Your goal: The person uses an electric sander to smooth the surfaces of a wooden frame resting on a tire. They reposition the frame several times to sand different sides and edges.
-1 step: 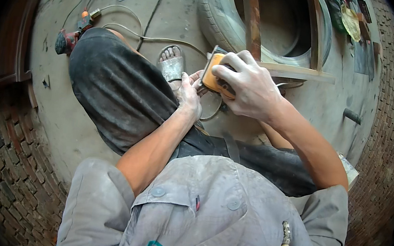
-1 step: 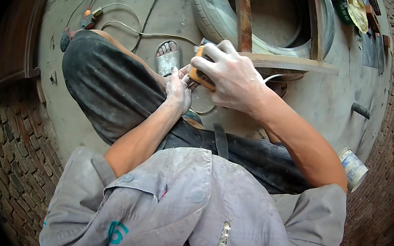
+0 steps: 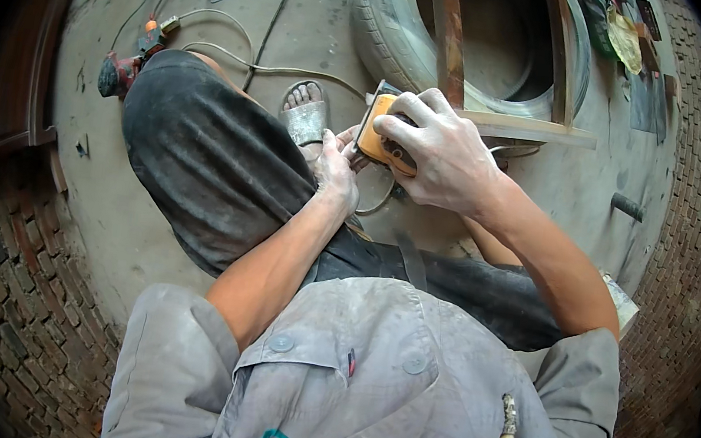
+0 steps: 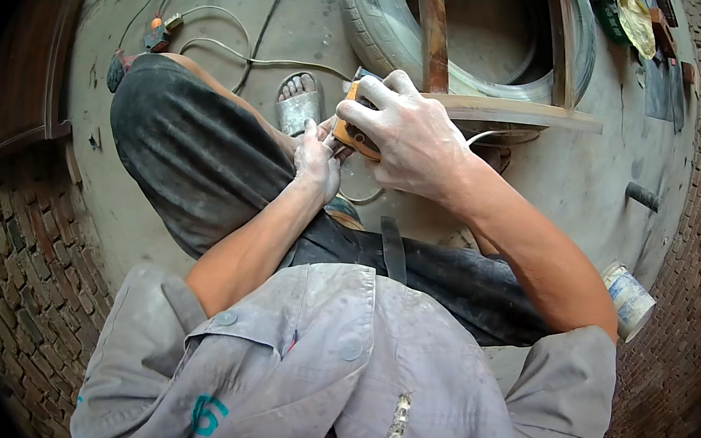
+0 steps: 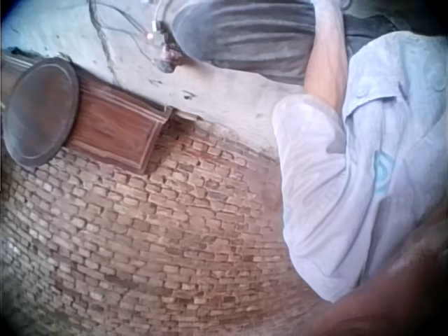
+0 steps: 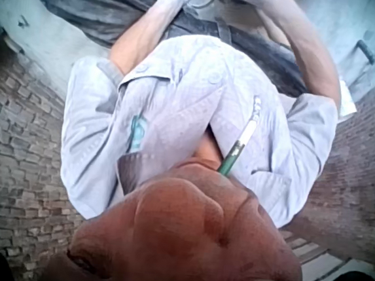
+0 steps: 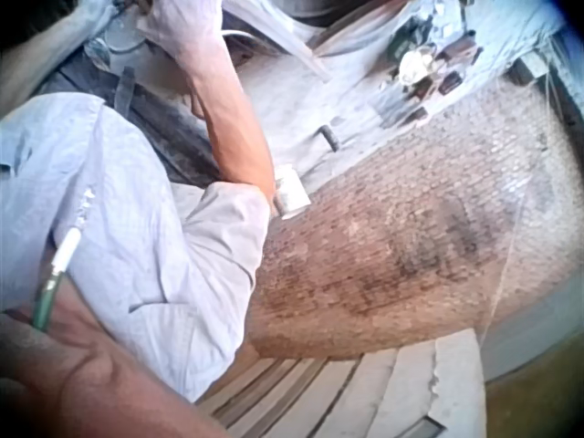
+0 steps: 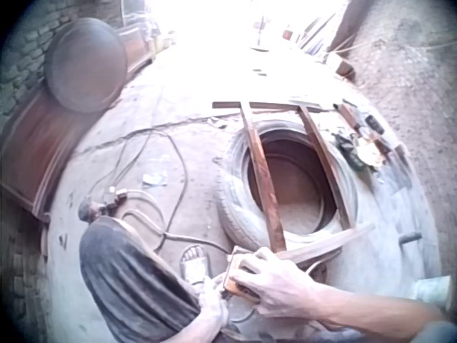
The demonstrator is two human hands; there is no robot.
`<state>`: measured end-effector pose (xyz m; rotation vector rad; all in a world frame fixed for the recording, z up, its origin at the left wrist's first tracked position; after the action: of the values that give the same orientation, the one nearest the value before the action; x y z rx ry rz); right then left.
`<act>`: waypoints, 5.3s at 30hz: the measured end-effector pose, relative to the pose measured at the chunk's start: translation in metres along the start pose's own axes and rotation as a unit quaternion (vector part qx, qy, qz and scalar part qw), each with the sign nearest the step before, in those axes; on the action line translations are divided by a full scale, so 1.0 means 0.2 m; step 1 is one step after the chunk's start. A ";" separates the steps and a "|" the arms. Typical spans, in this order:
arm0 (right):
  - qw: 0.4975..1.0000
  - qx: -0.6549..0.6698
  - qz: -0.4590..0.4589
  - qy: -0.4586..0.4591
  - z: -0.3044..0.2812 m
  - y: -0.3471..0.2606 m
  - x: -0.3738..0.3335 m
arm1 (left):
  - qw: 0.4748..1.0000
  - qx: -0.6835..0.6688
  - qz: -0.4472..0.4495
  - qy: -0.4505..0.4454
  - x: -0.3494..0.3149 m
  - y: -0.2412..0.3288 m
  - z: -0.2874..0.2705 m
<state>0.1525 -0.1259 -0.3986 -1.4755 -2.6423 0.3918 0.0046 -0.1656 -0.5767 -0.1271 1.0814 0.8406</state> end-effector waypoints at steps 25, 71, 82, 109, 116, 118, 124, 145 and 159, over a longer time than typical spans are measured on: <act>0.990 -0.026 0.139 0.031 -0.12 0.35 -0.50 | 0.908 0.361 0.214 -0.015 0.08 0.10 0.16; 0.913 -0.060 0.375 0.148 0.00 0.43 -0.01 | 0.935 0.298 0.189 -0.033 0.02 0.04 0.13; 0.906 -0.065 0.392 0.149 -0.03 0.51 0.08 | 0.901 0.368 0.228 -0.013 0.06 -0.03 0.12; 0.912 -0.067 0.383 0.128 -0.11 0.78 0.30 | 0.935 0.310 0.160 -0.060 0.06 0.02 0.13; 0.908 -0.055 0.385 0.158 -0.03 0.50 0.01 | 0.957 0.233 0.151 -0.083 0.11 0.01 0.14; 0.909 -0.057 0.380 0.163 0.00 0.45 -0.04 | 0.958 0.229 0.149 -0.092 0.12 0.00 0.13; 0.912 -0.047 0.380 0.149 0.00 0.43 -0.05 | 0.952 0.263 0.134 -0.078 0.02 -0.06 0.08; 0.928 -0.047 0.355 0.103 -0.27 1.13 0.99 | 0.419 0.619 0.529 -0.403 0.66 1.05 1.04; 0.937 -0.087 0.301 0.153 -0.30 1.40 1.23 | 0.372 0.543 0.562 -0.501 0.88 0.66 1.01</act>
<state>0.2661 0.2334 -0.4259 -2.1863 -1.9858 -0.0469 0.0988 0.1182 -0.5818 2.2588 0.1078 0.8732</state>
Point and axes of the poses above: each hand's wrist, its own x-axis towards the middle knuckle, its own z-axis out of the palm, y = z × x, the point moved 2 cm from there along x, towards the middle knuckle, and after that the axes turned 11 degrees about -x, right-handed, at the moved point
